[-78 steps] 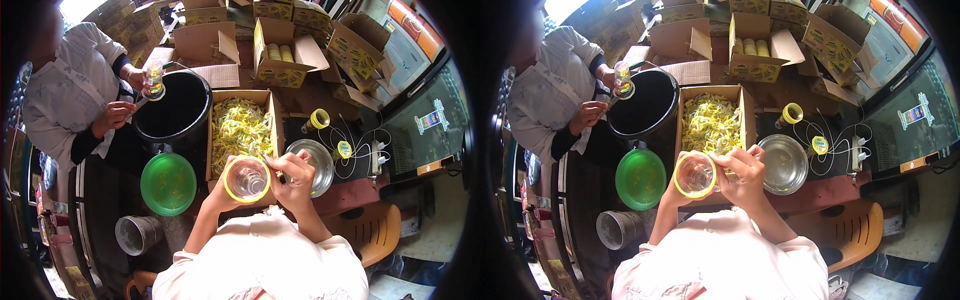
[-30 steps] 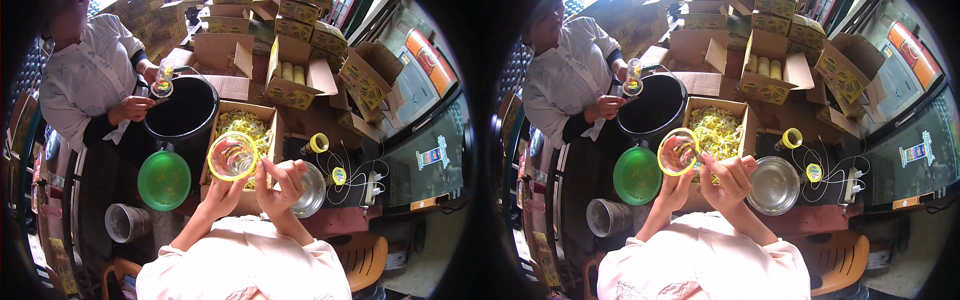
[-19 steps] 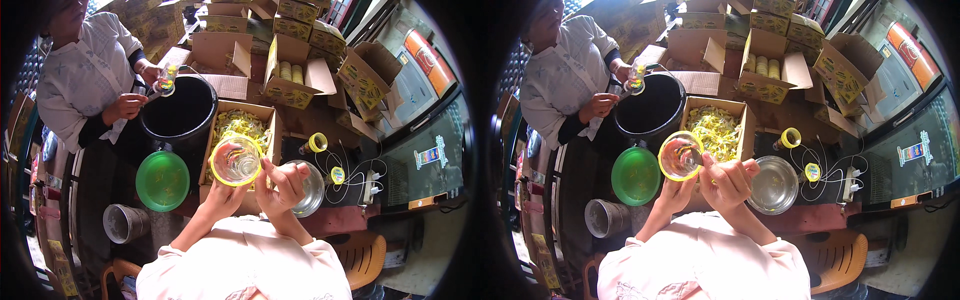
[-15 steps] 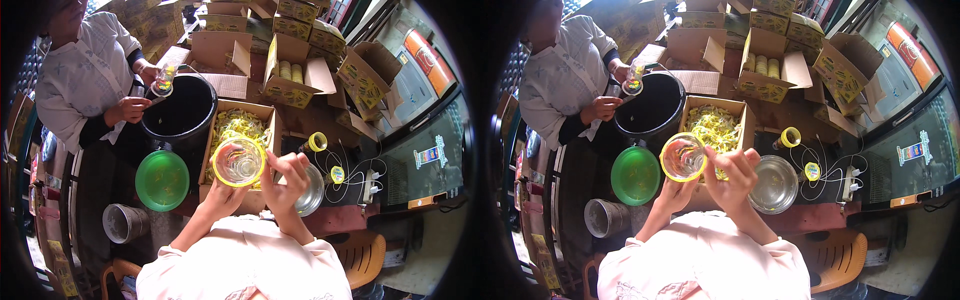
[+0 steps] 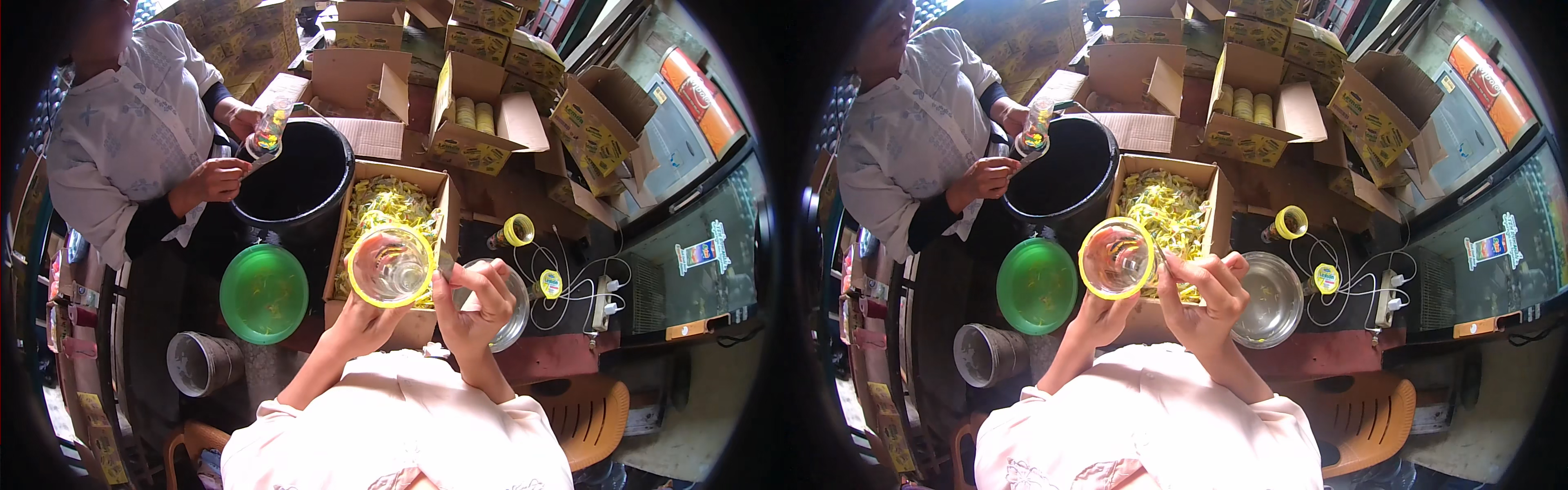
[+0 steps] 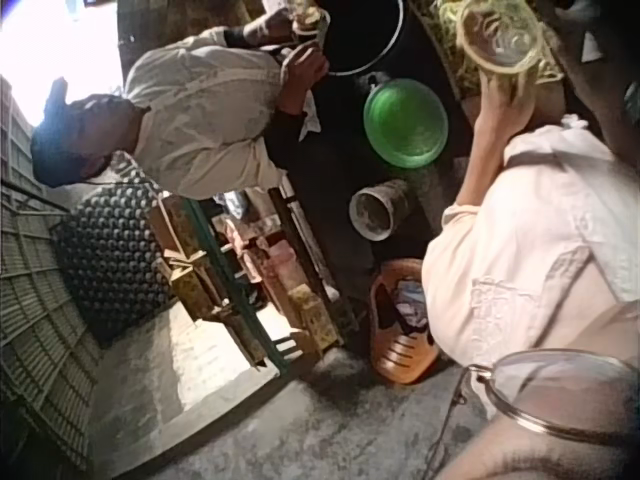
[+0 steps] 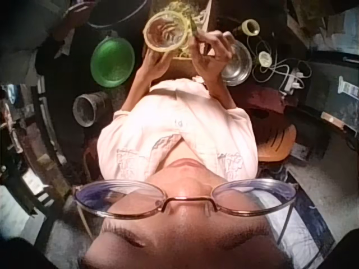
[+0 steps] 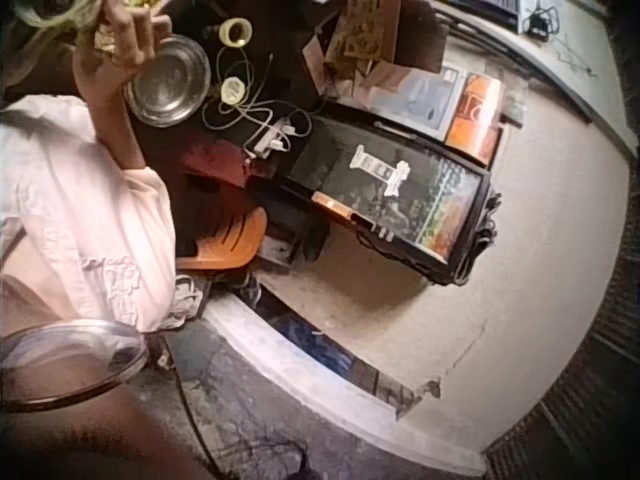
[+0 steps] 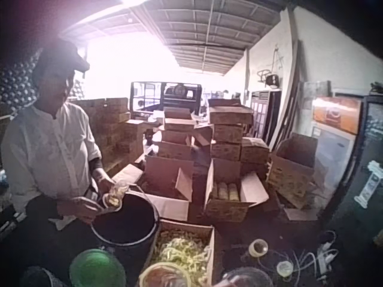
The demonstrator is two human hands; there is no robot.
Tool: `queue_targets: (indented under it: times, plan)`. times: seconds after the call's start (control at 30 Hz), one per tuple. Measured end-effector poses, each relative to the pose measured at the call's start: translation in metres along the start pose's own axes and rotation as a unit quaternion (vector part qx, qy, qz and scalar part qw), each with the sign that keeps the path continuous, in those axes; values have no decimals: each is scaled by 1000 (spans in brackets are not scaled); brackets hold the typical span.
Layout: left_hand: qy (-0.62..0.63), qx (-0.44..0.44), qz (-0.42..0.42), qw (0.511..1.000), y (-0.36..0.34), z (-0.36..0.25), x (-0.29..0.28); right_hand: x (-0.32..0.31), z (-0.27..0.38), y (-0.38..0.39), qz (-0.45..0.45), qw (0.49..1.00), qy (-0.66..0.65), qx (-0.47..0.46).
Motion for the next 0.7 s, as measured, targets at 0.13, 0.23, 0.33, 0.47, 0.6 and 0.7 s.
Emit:
queue_targets:
  times: [0.13,0.23,0.33,0.47,0.6,0.7]
  plan:
    - [211,-40,-41,976,0,2,4,-3,10,-6,-8,998,51,-42]
    - [364,-21,-68,929,-6,-4,5,-9,13,-6,11,991,96,-90]
    - [378,-45,-86,921,-10,-12,6,-9,19,-4,25,989,80,-121]
    - [351,-70,-114,927,-8,-13,10,-11,21,0,32,988,67,-139]
    - [330,-53,-111,936,-8,-13,10,-13,23,4,32,986,64,-150]
    - [322,-78,-122,935,-4,-16,12,-17,24,7,31,989,56,-137]
Point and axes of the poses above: each hand's wrist, its own y-axis away from the middle knuckle, its own x-axis out of the palm, z = x × y, the point moved 1 cm from there along -y, towards the middle knuckle, and after that the axes turned 3 degrees about -y, right-handed, at the moved point
